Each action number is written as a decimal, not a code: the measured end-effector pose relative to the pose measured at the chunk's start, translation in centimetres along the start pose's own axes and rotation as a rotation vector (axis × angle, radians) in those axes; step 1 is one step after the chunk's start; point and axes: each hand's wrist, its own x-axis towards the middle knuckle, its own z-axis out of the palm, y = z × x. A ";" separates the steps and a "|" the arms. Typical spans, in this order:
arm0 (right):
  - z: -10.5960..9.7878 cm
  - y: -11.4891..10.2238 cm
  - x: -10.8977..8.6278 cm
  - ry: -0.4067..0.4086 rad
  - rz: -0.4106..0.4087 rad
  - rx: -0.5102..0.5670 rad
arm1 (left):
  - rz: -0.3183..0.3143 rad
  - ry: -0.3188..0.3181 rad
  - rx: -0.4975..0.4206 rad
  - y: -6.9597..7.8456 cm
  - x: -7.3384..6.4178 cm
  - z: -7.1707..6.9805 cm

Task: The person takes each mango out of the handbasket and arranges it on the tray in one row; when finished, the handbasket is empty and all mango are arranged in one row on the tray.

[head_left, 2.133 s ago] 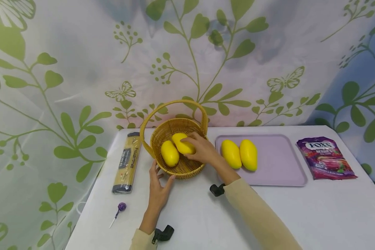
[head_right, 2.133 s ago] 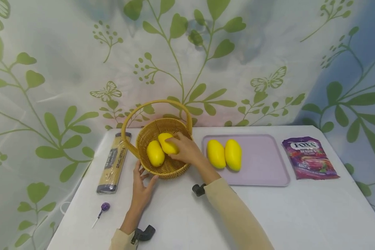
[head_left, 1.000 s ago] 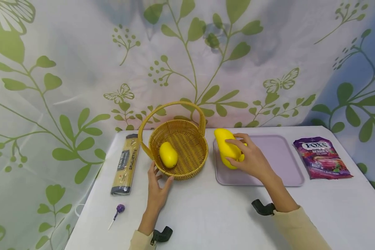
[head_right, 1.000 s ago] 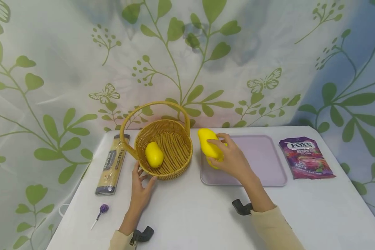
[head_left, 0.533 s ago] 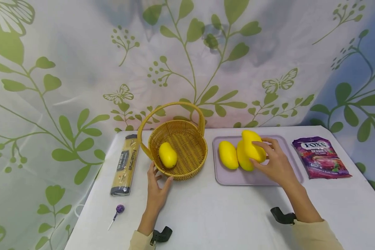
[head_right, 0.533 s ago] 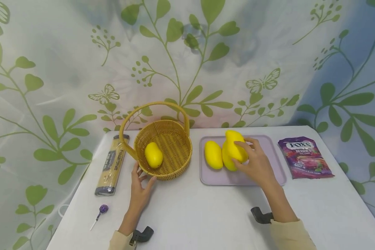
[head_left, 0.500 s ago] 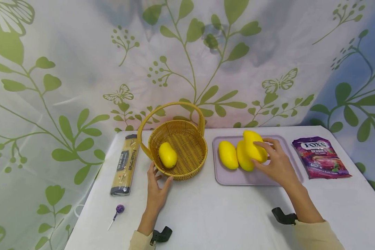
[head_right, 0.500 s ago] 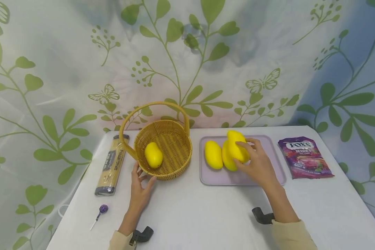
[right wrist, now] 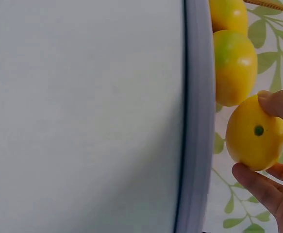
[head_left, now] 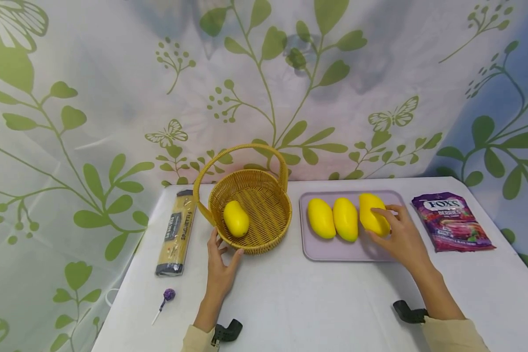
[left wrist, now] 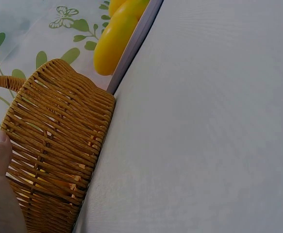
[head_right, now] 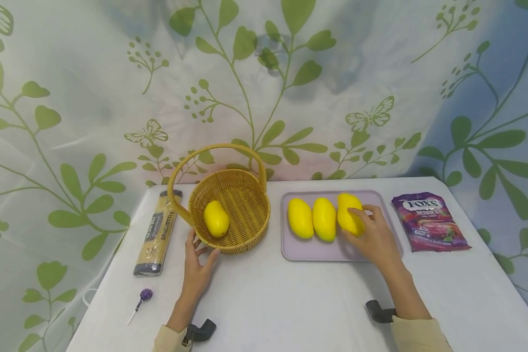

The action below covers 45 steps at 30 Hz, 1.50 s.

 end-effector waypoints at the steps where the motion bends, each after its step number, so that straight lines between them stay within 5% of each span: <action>1: 0.1 0.2 -0.1 -0.003 -0.002 -0.008 | -0.001 0.000 0.002 0.0 0.0 0.0; 15: 0.3 -0.1 -0.4 -0.166 0.111 -0.023 | 0.026 0.003 0.015 0.1 0.0 -0.1; 25: 0.5 0.1 -0.4 -0.210 0.122 -0.047 | -0.003 0.005 0.023 -0.1 -0.1 -0.2; 38: 0.4 0.1 -0.6 -0.208 0.127 -0.090 | -0.011 -0.001 0.011 -0.1 -0.1 -0.1; 45: 0.0 -0.3 -0.4 -0.151 0.063 -0.081 | 0.000 0.000 0.006 -0.1 0.0 -0.1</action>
